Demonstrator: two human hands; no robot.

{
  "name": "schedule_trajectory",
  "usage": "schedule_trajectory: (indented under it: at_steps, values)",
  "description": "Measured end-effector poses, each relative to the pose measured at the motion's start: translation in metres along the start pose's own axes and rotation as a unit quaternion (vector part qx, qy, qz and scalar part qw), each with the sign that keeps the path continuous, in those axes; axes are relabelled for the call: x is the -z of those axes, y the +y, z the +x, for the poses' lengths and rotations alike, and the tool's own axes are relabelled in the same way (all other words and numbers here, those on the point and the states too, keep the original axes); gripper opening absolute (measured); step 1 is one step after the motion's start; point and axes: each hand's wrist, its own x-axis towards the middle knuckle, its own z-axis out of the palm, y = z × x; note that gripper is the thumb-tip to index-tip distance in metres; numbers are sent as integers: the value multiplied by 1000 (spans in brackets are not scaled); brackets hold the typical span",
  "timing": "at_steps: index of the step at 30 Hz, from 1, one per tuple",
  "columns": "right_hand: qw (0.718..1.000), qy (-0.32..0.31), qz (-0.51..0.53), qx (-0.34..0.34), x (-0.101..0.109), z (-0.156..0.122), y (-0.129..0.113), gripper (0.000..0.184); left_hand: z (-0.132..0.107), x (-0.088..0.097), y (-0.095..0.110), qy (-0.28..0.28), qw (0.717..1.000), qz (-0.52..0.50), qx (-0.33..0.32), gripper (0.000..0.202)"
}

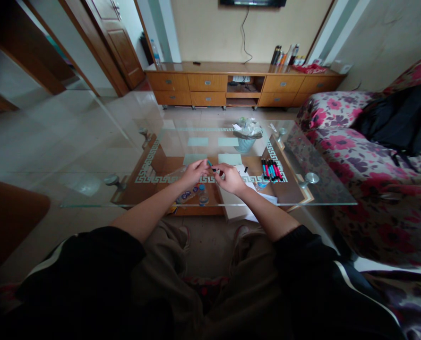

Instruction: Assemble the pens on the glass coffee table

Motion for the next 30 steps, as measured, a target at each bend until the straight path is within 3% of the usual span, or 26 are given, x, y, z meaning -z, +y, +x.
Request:
schedule_trajectory:
  at_steps: [5,11,14,18,23,30]
  values:
    - [999,-33,9,40,-4,-2,2,30,-2,-7,2,5,996,-84,-7,52]
    - [998,-58,3,38,-7,-4,12,38,-3,0,9,79,986,39,-145,45]
    - [998,-47,-5,33,-8,-4,17,35,-1,6,8,108,976,87,-168,38]
    - [999,-48,-5,18,-8,-4,20,33,1,16,4,115,968,174,-136,34]
    - [1000,-29,4,8,-8,-2,21,30,-3,23,3,59,951,296,-60,32]
    - [1000,2,-2,-14,-5,-1,17,26,-6,21,2,22,932,360,-39,32]
